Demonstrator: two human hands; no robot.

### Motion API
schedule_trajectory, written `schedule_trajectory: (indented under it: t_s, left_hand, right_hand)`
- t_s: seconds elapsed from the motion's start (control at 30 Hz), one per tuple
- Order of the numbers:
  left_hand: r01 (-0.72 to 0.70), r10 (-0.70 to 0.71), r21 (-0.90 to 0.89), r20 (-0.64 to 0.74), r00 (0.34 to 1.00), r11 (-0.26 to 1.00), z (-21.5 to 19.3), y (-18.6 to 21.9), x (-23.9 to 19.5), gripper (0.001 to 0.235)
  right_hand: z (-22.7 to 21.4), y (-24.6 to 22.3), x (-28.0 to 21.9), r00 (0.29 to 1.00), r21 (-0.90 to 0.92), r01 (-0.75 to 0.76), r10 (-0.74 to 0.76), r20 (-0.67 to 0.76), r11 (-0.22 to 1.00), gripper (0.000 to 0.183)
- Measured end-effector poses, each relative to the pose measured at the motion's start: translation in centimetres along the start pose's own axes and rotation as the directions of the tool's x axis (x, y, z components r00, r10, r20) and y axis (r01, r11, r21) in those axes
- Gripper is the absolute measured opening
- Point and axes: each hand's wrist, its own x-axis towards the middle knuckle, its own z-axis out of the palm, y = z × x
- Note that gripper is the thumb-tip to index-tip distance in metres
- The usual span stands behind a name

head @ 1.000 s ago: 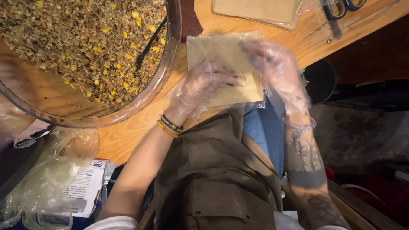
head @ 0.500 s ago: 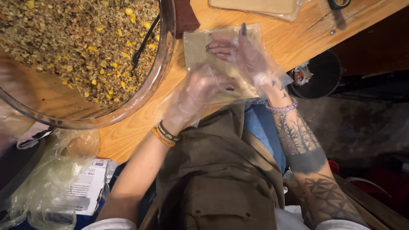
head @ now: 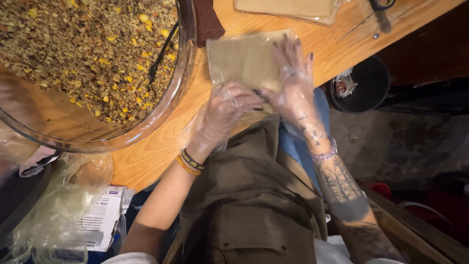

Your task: The person places a portion of a grain and corn mixture onto a square wrapper, folds the wrapper into a neat rectangular packet, and places it on a metal tray. They repeat this process with several more wrappers.

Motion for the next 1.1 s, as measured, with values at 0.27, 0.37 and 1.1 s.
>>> schedule_trajectory:
  t_s: [0.27, 0.37, 1.1]
  left_hand:
    - [0.111, -0.093, -0.202, 0.094, 0.991, 0.973, -1.9, 1.7, 0.7, 0.019]
    - [0.172, -0.158, -0.075, 0.160, 0.974, 0.982, -2.5, 2.4, 1.5, 0.010]
    - [0.181, -0.180, -0.037, 0.036, 0.983, 0.983, 0.9, -0.9, 0.7, 0.015]
  right_hand:
    - [0.3, -0.2, 1.2, 0.911, -0.265, -0.291, 0.351, 0.215, 0.919, 0.118]
    - [0.0, -0.5, 1.4, 0.902, -0.256, -0.320, 0.376, 0.214, 0.912, 0.124]
    - [0.1, -0.5, 1.9, 0.873, -0.271, -0.366, 0.429, 0.230, 0.890, 0.129]
